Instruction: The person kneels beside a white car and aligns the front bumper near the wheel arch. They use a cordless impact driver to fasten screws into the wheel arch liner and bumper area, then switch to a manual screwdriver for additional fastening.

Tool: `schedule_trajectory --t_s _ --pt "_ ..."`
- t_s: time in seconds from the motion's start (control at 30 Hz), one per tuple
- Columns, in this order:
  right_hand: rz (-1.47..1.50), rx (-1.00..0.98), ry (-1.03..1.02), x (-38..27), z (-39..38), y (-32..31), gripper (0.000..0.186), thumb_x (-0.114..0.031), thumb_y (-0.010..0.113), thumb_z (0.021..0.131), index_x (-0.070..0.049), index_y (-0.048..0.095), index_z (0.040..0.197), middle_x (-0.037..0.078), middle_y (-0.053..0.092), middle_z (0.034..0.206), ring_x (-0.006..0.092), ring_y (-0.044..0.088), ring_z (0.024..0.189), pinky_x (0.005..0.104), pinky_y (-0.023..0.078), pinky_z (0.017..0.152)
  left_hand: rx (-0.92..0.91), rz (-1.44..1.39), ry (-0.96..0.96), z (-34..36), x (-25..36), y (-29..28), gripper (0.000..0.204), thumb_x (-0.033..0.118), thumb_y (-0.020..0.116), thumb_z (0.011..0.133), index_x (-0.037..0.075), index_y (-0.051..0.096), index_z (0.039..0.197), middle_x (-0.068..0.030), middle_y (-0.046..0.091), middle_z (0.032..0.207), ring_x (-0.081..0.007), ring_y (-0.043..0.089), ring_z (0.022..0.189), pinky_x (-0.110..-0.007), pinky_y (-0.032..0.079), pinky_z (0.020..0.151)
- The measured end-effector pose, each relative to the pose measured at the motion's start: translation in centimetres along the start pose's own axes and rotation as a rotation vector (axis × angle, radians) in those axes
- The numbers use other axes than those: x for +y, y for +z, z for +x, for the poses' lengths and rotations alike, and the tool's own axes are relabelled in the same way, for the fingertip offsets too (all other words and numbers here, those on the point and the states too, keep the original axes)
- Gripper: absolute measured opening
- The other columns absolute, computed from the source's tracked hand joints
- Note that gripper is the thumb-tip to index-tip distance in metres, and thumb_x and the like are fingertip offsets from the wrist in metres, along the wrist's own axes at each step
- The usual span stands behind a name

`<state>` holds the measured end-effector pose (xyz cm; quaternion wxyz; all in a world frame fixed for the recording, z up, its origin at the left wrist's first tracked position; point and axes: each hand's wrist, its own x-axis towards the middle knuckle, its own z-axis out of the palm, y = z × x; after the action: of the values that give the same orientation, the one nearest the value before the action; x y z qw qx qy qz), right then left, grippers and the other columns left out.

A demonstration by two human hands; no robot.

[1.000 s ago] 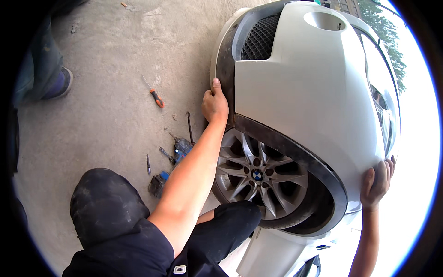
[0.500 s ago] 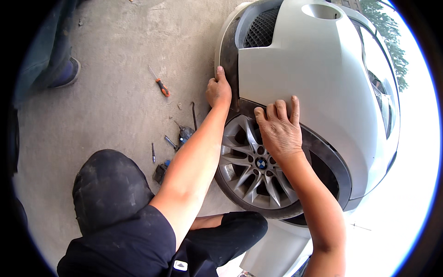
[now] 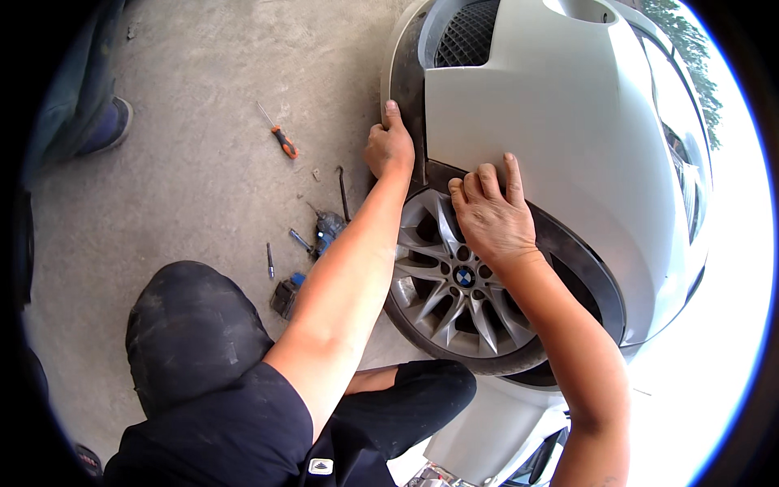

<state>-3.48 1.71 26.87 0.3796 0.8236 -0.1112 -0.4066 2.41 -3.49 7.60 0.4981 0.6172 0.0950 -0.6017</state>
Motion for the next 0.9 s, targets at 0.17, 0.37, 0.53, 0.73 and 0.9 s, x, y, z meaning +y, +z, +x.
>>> schedule_trajectory --t_s 0.17,0.37,0.53,0.73,0.9 --pt "0.002 0.035 -0.017 0.1 0.4 0.2 0.031 -0.023 0.056 0.087 -0.012 0.067 0.115 0.001 0.061 0.107 0.0245 0.047 0.121 0.058 0.018 0.123 0.052 -0.045 -0.032 -0.6 0.4 0.1 0.085 0.071 0.037 0.097 -0.007 0.066 0.113 -0.0299 0.069 0.113 -0.046 0.063 0.112 -0.051 0.048 0.099" --pt "0.058 0.039 -0.003 0.2 0.4 -0.1 0.026 -0.022 0.058 0.087 -0.012 0.068 0.109 0.002 0.06 0.102 0.0241 0.05 0.119 0.057 0.02 0.122 0.058 -0.067 -0.042 -1.3 0.6 0.4 0.083 0.068 0.039 0.098 -0.01 0.063 0.115 -0.0305 0.068 0.113 -0.046 0.064 0.11 -0.05 0.049 0.097" --pt "0.647 0.313 0.084 -1.6 1.1 -2.8 0.009 -0.017 0.069 0.086 -0.009 0.067 0.09 0.007 0.058 0.082 0.027 0.061 0.093 0.0421 0.051 0.091 0.088 -0.036 0.007 -0.9 0.1 0.8 0.072 0.063 0.04 0.1 -0.006 0.06 0.107 -0.0282 0.07 0.106 -0.0444 0.068 0.102 -0.051 0.054 0.088" --pt "2.019 0.176 1.399 -5.6 -0.9 0.9 0.049 -0.048 0.07 0.095 -0.003 0.061 0.08 -0.001 0.049 0.068 0.0088 0.05 0.059 0.0298 0.057 0.057 0.122 -0.046 0.007 -0.9 0.0 1.3 0.073 0.063 0.041 0.099 -0.006 0.061 0.107 -0.0278 0.07 0.106 -0.0436 0.068 0.102 -0.05 0.053 0.089" --pt "1.904 0.353 1.427 -7.1 0.9 2.3 0.058 -0.042 0.064 0.1 -0.002 0.051 0.059 0.0 0.048 0.059 0.0082 0.047 0.051 0.0304 0.059 0.051 0.12 0.015 0.056 -1.2 -0.7 1.3 0.073 0.063 0.041 0.099 -0.007 0.061 0.107 -0.0289 0.07 0.105 -0.0448 0.068 0.102 -0.051 0.053 0.089"
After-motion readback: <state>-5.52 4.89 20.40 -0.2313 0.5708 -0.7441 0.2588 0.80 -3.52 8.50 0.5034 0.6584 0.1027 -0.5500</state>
